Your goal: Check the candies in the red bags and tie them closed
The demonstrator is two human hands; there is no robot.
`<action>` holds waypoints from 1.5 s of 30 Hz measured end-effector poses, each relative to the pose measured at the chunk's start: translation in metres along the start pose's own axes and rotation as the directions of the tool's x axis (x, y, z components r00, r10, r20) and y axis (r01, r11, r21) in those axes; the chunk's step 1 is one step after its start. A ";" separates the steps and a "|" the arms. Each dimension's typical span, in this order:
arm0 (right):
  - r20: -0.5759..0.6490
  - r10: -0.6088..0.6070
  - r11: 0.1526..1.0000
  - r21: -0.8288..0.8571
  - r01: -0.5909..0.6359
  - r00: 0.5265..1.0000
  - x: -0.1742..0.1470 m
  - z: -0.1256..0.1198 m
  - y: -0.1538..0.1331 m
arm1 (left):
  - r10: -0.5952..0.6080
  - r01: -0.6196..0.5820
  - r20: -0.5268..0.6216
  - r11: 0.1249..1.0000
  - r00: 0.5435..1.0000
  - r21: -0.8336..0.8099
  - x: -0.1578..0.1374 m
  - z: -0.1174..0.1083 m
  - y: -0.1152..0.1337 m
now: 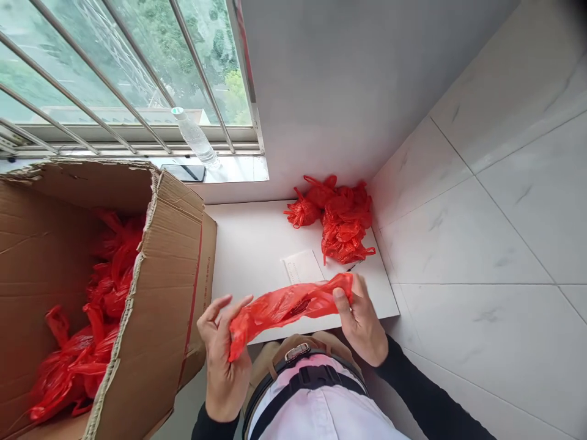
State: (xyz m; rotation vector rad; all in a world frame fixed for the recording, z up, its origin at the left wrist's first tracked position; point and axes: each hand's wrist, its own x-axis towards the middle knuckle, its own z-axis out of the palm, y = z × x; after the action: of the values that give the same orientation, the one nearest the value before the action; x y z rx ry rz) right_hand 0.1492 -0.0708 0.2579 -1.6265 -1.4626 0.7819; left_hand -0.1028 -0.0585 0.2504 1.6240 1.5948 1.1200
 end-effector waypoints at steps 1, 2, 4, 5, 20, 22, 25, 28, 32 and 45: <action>-0.045 -0.049 0.995 -0.087 0.045 0.998 0.001 -0.002 0.001 | 0.034 -0.034 -0.032 0.999 0.999 -0.002 0.002 0.000 0.003; -0.070 -0.095 0.986 -0.145 0.085 0.993 0.001 -0.004 0.000 | 0.030 -0.033 -0.040 0.996 0.999 -0.077 0.004 0.001 0.008; -0.053 -0.148 0.978 -0.156 0.138 0.988 0.000 -0.006 -0.004 | -0.057 0.056 0.006 0.931 0.998 -0.362 0.006 0.004 0.020; -0.026 -0.160 0.979 -0.132 0.155 0.987 0.000 -0.007 -0.006 | -0.115 0.126 0.053 0.858 0.992 -0.498 0.007 0.007 0.026; 0.320 -0.409 0.879 -0.114 0.464 0.855 0.025 -0.009 -0.047 | -0.310 0.551 0.502 0.701 0.807 -0.454 0.033 0.037 0.035; 0.378 -0.409 0.876 -0.091 0.473 0.830 0.028 -0.006 -0.052 | -0.278 0.543 0.558 0.743 0.782 -0.391 0.031 0.034 0.039; 0.374 -0.418 0.876 -0.075 0.476 0.828 0.031 0.000 -0.057 | -0.210 0.488 0.608 0.806 0.765 -0.336 0.026 0.031 0.046; 0.356 -0.410 0.899 0.001 0.438 0.840 0.032 0.002 -0.062 | -0.106 0.402 0.633 0.848 0.767 -0.345 0.024 0.036 0.049; 0.320 -0.369 0.922 0.008 0.387 0.872 0.037 0.001 -0.061 | -0.129 0.424 0.627 0.836 0.768 -0.348 0.026 0.042 0.046; 0.393 -0.244 0.968 0.152 0.200 0.886 0.036 0.004 -0.043 | -0.055 0.316 0.603 0.888 0.795 -0.335 0.037 0.014 0.034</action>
State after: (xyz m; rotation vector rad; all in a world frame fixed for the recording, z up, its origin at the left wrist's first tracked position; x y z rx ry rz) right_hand 0.1298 -0.0344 0.2958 -1.2287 -1.8271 1.0935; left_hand -0.0769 -0.0240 0.2796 1.2995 0.9946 0.6922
